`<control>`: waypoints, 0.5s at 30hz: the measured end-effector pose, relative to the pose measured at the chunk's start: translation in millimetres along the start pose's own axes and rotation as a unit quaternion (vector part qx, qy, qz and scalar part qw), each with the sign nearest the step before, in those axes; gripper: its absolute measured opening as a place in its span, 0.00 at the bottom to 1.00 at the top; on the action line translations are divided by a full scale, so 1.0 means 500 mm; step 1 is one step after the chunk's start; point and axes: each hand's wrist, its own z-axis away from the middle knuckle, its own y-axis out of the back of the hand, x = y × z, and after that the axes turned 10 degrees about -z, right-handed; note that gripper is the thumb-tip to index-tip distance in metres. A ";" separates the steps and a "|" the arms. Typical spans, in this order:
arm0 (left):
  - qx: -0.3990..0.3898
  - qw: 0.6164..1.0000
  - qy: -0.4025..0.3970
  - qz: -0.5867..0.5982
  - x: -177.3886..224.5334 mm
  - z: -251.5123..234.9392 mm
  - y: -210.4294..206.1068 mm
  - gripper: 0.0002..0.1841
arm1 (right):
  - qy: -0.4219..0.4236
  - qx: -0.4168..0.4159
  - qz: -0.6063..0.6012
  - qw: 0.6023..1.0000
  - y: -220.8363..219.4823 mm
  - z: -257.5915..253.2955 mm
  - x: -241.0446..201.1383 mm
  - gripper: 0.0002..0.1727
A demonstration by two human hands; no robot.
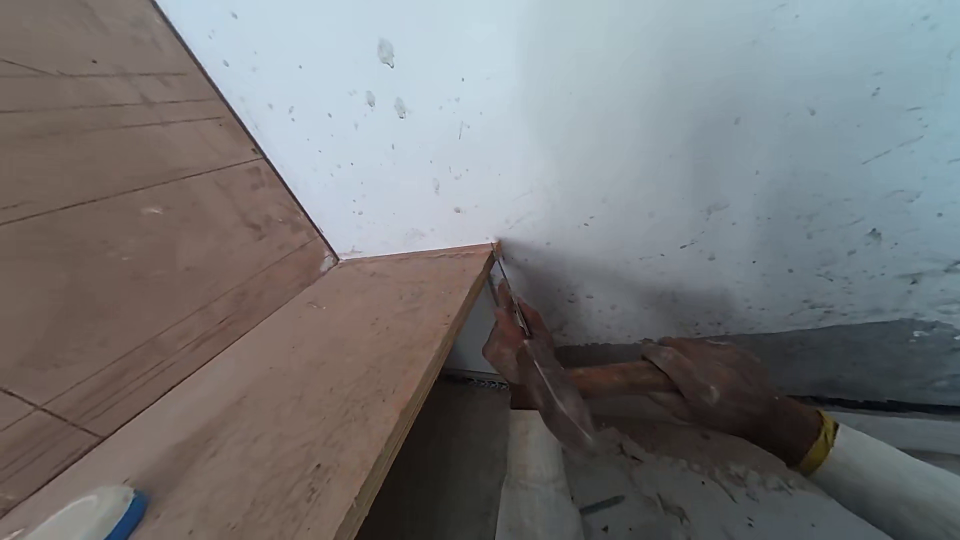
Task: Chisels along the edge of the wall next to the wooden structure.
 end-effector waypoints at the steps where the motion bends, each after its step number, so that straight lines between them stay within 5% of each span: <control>1: 0.002 1.000 -0.012 -0.007 -0.007 0.005 -0.002 0.18 | 0.020 0.027 -0.030 0.999 0.007 0.004 -0.001 0.21; 4: 0.024 0.999 -0.031 -0.001 -0.016 0.000 -0.014 0.19 | -0.019 0.006 -0.078 0.997 0.044 -0.064 -0.047 0.11; 7: 0.002 1.000 -0.007 -0.016 -0.004 -0.003 -0.006 0.18 | -0.282 -0.220 -0.049 0.932 0.125 -0.229 -0.155 0.11; 8: 0.028 0.999 -0.009 -0.013 -0.009 -0.005 -0.017 0.17 | -0.201 -0.164 -0.030 0.965 0.104 -0.178 -0.125 0.13; 9: 0.038 0.999 -0.009 -0.003 -0.014 0.000 -0.021 0.17 | -0.060 -0.022 -0.004 0.998 0.050 -0.086 -0.064 0.16; 10: 0.042 0.999 -0.025 0.012 -0.026 0.003 -0.024 0.17 | 0.004 0.041 -0.014 0.999 0.025 -0.036 -0.031 0.18; 15: 0.030 0.998 -0.032 0.048 -0.038 -0.003 -0.019 0.18 | 0.082 0.026 -0.017 0.996 0.013 -0.021 -0.026 0.11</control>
